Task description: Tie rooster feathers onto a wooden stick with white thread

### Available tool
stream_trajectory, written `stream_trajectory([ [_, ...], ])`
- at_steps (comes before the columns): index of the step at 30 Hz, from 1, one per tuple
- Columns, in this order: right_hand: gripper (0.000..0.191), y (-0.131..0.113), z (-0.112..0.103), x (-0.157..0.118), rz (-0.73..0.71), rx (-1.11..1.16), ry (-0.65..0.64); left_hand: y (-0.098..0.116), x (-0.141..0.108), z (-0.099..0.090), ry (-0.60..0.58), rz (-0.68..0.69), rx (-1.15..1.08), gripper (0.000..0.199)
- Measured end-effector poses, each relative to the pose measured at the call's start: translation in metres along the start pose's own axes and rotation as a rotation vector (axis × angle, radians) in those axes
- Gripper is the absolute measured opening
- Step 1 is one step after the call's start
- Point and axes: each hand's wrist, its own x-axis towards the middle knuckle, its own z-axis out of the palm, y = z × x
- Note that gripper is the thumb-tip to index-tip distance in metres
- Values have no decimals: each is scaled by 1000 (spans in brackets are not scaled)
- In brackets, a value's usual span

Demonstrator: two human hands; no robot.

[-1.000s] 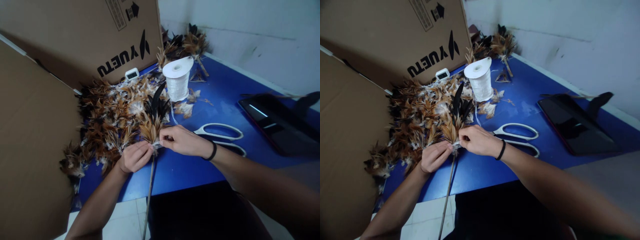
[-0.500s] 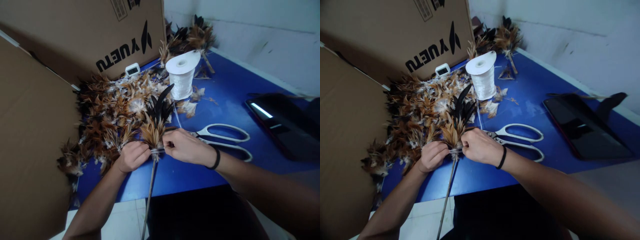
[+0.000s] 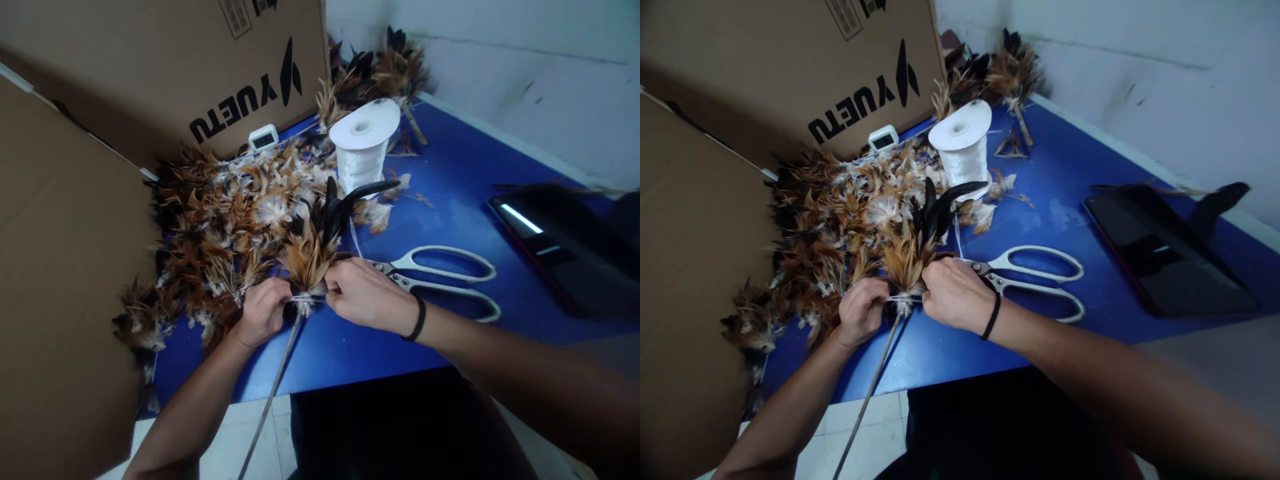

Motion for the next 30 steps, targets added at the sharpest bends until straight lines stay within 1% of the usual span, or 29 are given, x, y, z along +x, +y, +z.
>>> stream_trajectory([
  [2, 16, 1, 1, 1, 4, 19, 12, 4, 3, -2, 24, -67, -28, 12],
  [4, 16, 2, 2, 2, 4, 62, 18, 6, 5, -4, 17, -122, -80, 9],
  [8, 14, 2, -4, 2, -15, 131, -15, 10, 6, -6, -15, -159, -174, 6],
  [12, 13, 3, -14, -1, -18, 147, -61, 12, 7, -5, -33, -234, -200, 5],
  [15, 12, 6, -19, -2, -32, 180, -70, 13, 7, -6, -41, -270, -231, 4],
  [17, 12, 8, -19, -2, -49, 203, -60, 15, 8, -6, -35, -309, -311, 3],
  [19, 12, 10, -20, -2, -74, 218, -52, 16, 7, -5, -42, -357, -447, 2],
  [21, 12, 12, -20, -2, -92, 227, -57, 17, 6, -4, -78, -402, -614, 2],
  [23, 10, 13, -22, -2, -99, 230, -73, 17, 5, -2, -139, -435, -731, 3],
  [24, 10, 13, -23, -2, -106, 227, -87, 16, 5, -2, -169, -446, -740, 3],
  [26, 11, 14, -24, -3, -137, 221, -125, 14, 6, -1, -202, -446, -659, 4],
  [30, 11, 12, -25, -5, -196, 240, -181, 11, 7, 1, -195, -395, -446, 4],
])
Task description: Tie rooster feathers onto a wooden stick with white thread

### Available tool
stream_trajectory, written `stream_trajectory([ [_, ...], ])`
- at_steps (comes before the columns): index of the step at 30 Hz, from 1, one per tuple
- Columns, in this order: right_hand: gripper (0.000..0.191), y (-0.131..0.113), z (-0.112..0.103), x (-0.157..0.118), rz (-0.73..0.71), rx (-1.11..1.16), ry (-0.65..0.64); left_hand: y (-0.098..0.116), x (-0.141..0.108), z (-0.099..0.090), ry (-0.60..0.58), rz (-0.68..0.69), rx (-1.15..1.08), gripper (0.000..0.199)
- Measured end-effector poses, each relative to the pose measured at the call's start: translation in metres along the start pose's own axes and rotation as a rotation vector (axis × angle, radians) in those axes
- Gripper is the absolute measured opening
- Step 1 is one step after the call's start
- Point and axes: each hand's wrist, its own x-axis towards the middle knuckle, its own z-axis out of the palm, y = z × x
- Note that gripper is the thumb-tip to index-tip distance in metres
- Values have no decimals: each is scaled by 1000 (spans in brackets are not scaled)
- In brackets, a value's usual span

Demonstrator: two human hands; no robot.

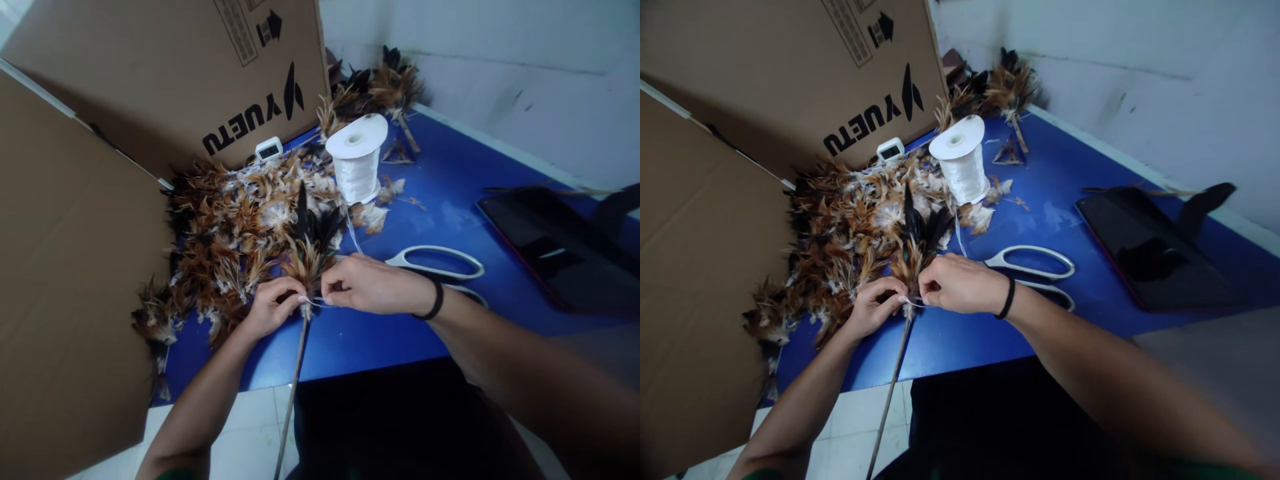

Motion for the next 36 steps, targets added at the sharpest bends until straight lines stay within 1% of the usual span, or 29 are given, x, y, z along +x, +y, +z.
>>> stream_trajectory([
  [3, 9, -3, 2, 0, -9, 22, 5, -2, -1, 2, 32, -7, 49, 7],
  [5, 9, -6, 3, 0, -8, 45, -6, -2, -2, 3, 51, 12, 85, 9],
  [7, 10, -9, 4, 1, 2, 81, -32, 0, -2, 3, 59, 72, 149, 8],
  [10, 11, -11, 6, 3, 20, 163, -79, 5, -2, 3, 57, 202, 268, 4],
  [12, 13, -11, 9, 4, 36, 206, -99, 9, -3, 4, 53, 273, 338, 6],
  [14, 15, -11, 12, 6, 54, 232, -110, 10, -6, 6, 51, 315, 385, 9],
  [19, 14, -10, 16, 10, 82, 281, -156, 8, -14, 13, 56, 298, 436, 13],
  [22, 14, -11, 13, 12, 100, 345, -166, 8, -12, 15, 85, 290, 447, 13],
  [23, 14, -11, 11, 12, 108, 380, -138, 8, -11, 15, 95, 285, 441, 12],
  [25, 16, -11, 5, 13, 123, 450, -32, 11, -8, 13, 107, 259, 417, 8],
  [28, 24, -8, -1, 14, 127, 480, 127, 14, -6, 9, 92, 174, 372, 3],
  [32, 11, 2, 0, 16, 99, 379, 214, 14, -6, 6, 59, 94, 306, 4],
  [36, 11, 10, 5, 15, 99, 178, 332, 13, -7, 4, 28, 9, 215, 6],
])
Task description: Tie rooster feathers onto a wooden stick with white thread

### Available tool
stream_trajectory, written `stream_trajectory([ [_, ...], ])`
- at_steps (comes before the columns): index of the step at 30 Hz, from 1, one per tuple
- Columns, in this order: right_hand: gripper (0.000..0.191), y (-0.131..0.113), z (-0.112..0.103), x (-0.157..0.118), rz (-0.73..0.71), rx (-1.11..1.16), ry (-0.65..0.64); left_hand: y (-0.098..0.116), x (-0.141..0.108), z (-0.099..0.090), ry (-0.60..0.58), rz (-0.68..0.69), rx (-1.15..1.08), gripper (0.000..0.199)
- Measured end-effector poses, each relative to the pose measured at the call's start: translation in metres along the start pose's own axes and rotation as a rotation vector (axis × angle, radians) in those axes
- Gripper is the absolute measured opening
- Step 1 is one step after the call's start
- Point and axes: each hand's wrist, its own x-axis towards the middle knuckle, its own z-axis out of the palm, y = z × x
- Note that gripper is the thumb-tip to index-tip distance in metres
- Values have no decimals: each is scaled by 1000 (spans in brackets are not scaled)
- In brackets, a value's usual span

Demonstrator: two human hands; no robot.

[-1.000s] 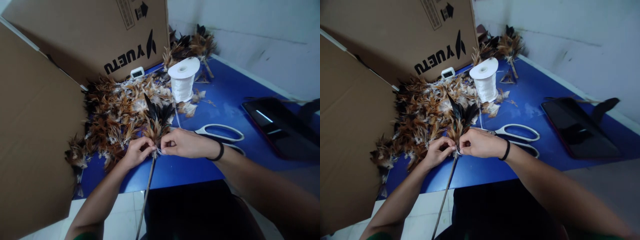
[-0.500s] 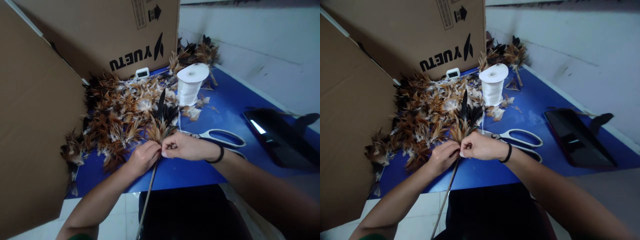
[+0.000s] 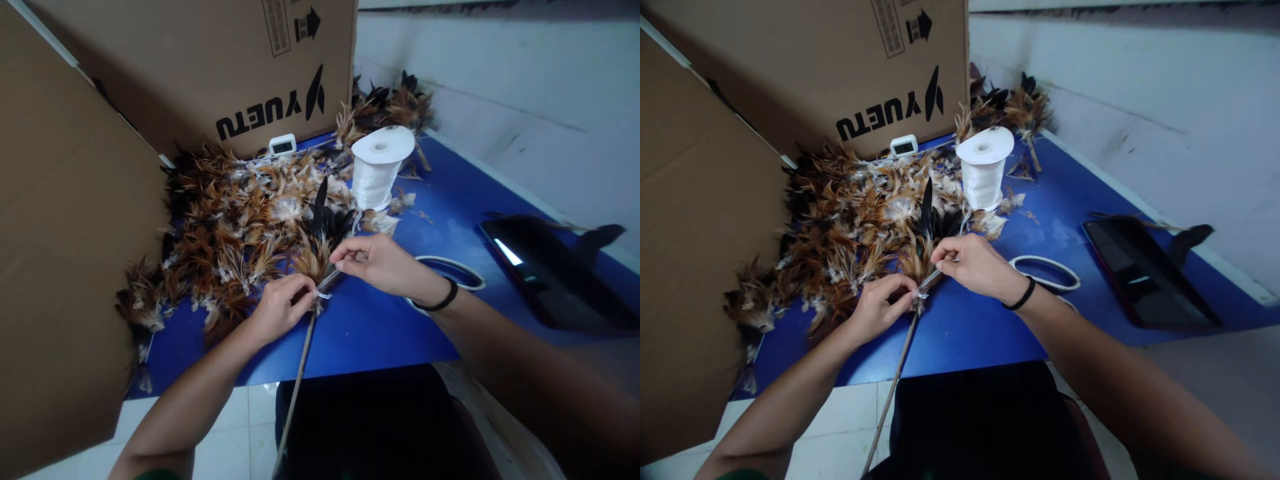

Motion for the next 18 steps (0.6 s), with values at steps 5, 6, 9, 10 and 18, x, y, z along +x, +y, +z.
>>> stream_trajectory([
  [5, 18, -7, 0, -11, -77, -287, -29, 1, 1, 0, -46, -205, -234, 11],
  [6, 18, -10, 1, -13, -102, -301, -47, 1, 1, 0, -50, -233, -272, 11],
  [9, 17, -20, 8, -18, -85, -185, -142, 0, 1, 1, -50, -260, -311, 11],
  [10, 20, -23, 10, -18, -53, -133, -172, 0, 1, 1, -48, -258, -306, 10],
  [18, 8, -19, 28, -16, -13, -115, -152, -1, -1, 1, -43, -281, -372, 11],
])
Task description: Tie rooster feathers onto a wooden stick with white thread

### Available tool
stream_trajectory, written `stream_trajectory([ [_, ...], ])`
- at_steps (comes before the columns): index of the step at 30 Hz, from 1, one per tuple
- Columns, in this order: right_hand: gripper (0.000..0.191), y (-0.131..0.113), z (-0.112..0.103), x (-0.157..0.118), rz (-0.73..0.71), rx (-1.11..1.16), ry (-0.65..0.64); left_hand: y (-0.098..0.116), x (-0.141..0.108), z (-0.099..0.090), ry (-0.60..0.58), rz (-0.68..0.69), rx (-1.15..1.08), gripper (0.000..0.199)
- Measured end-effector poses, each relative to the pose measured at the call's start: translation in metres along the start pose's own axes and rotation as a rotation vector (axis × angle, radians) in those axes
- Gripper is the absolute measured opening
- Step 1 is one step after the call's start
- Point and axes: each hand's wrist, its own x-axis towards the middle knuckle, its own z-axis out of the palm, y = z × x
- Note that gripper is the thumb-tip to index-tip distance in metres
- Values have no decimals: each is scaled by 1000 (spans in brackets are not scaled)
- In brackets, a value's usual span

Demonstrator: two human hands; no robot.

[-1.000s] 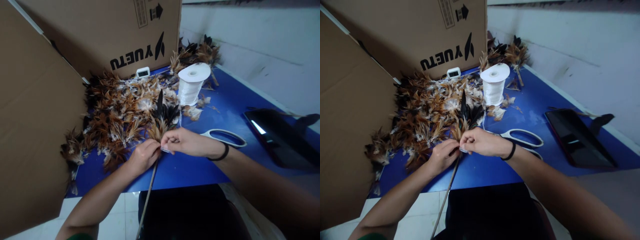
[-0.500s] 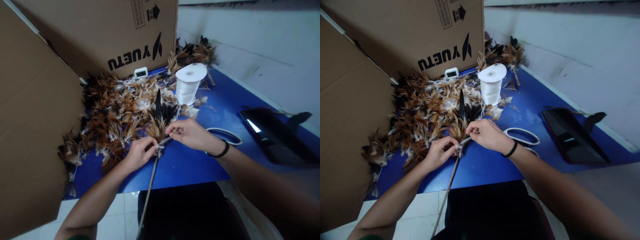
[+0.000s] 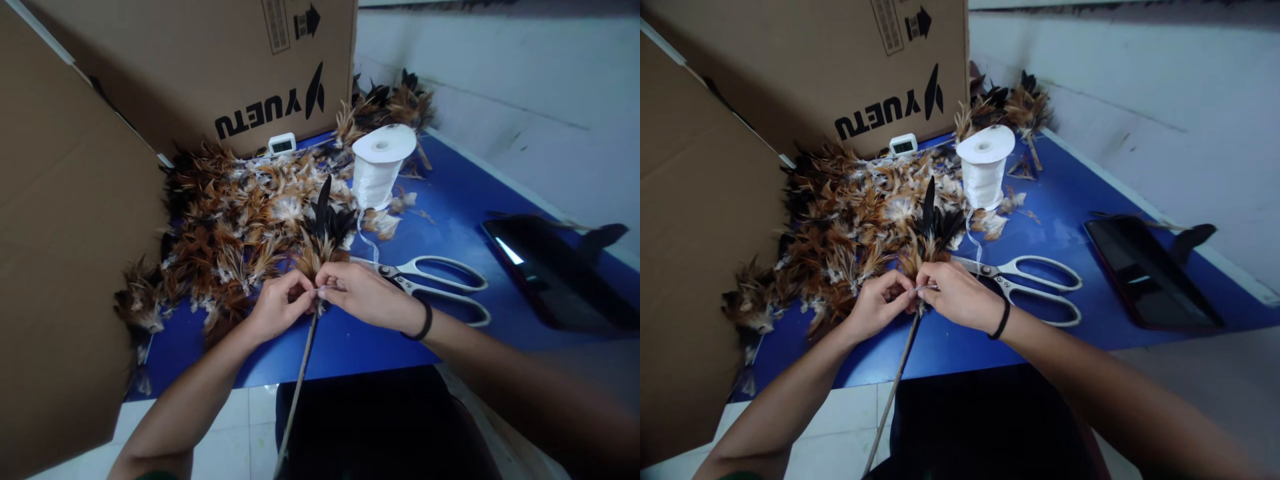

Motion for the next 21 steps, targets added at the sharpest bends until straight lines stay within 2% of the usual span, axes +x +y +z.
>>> stream_trajectory([
  [6, 15, 2, 10, -8, -144, -76, 171, 4, -1, 7, 84, -75, -97, 15],
  [13, 17, 3, 19, -10, -126, -39, 273, 5, 1, 13, 171, -204, -392, 30],
  [17, 16, 5, 21, -10, -124, -21, 294, 7, -1, 13, 147, -194, -332, 17],
  [21, 15, 6, 22, -9, -122, -14, 315, 6, -4, 12, 146, -168, -225, 14],
])
